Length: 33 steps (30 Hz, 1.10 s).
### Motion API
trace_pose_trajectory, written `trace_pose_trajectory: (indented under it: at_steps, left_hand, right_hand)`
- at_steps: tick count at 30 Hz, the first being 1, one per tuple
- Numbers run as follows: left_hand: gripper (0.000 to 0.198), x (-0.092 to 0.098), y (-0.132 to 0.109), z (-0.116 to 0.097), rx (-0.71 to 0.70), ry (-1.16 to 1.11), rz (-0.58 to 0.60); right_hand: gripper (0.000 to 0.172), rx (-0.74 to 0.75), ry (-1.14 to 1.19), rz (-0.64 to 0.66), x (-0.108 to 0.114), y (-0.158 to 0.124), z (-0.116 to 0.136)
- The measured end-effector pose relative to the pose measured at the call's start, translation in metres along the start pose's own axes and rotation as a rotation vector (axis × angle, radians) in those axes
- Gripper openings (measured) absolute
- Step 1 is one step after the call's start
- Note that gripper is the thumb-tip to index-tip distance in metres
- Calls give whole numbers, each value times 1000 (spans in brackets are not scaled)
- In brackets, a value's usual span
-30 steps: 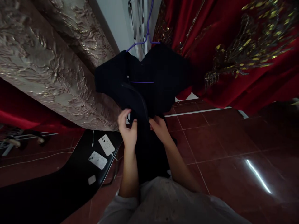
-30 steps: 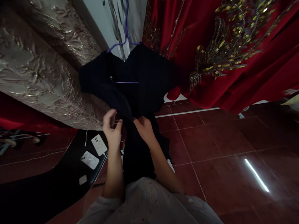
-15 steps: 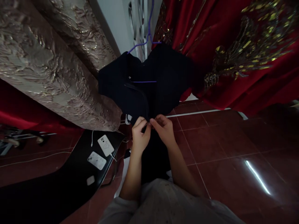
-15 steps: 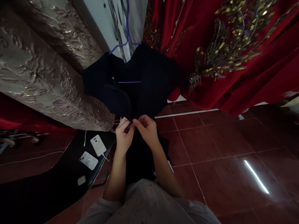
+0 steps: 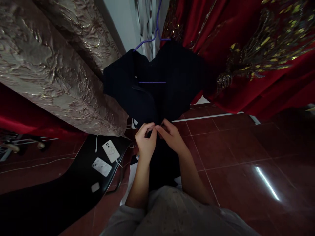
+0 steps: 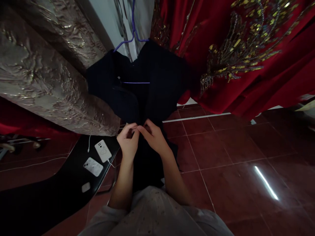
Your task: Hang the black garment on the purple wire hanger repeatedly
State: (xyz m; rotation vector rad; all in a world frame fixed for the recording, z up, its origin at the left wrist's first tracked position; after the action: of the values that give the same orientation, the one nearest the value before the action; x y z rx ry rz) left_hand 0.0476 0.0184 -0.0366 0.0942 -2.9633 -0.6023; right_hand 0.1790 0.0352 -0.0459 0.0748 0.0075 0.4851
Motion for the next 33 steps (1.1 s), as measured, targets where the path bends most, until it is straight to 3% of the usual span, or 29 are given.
trace_pose_trajectory:
  at_steps: [4, 8, 15, 18, 23, 27, 30, 33]
  left_hand:
    - [20, 2, 2, 14, 17, -134, 78]
    - [26, 1, 4, 12, -32, -101, 122]
    - [20, -11, 6, -4, -77, -75, 23]
    - [21, -15, 17, -4, -110, -83, -24]
    - [21, -30, 39, 25, -54, 24, 38]
    - [20, -33, 42, 43, -24, 79, 119]
    - [36, -30, 53, 24, -59, 83, 248]
    - [66, -11, 81, -36, -286, 83, 223]
  right_hand:
    - [34, 41, -63, -53, 8, 0, 3]
    - [34, 61, -61, -130, 11, -1, 6]
    - [36, 12, 310, -148, 10, 10, 8]
    - [35, 68, 342, -156, 25, 36, 40]
    - [41, 233, 416, -288, 59, 81, 130]
    - [41, 280, 535, -276, 65, 97, 161]
    - [35, 374, 494, -263, 64, 93, 159]
    - [33, 384, 331, -226, 58, 88, 152]
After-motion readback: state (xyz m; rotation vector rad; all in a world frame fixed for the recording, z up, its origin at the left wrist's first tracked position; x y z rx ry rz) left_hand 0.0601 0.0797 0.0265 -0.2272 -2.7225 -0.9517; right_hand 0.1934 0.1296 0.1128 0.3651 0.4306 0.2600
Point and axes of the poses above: each hand's wrist, its own y-axis towards the middle knuckle, its own x-axis out of the back of the hand, z = x × y, the point moved 8 cm from there along y, towards the middle knuckle, and after that the axes turned 15 degrees about z, right-handed, at the moved point
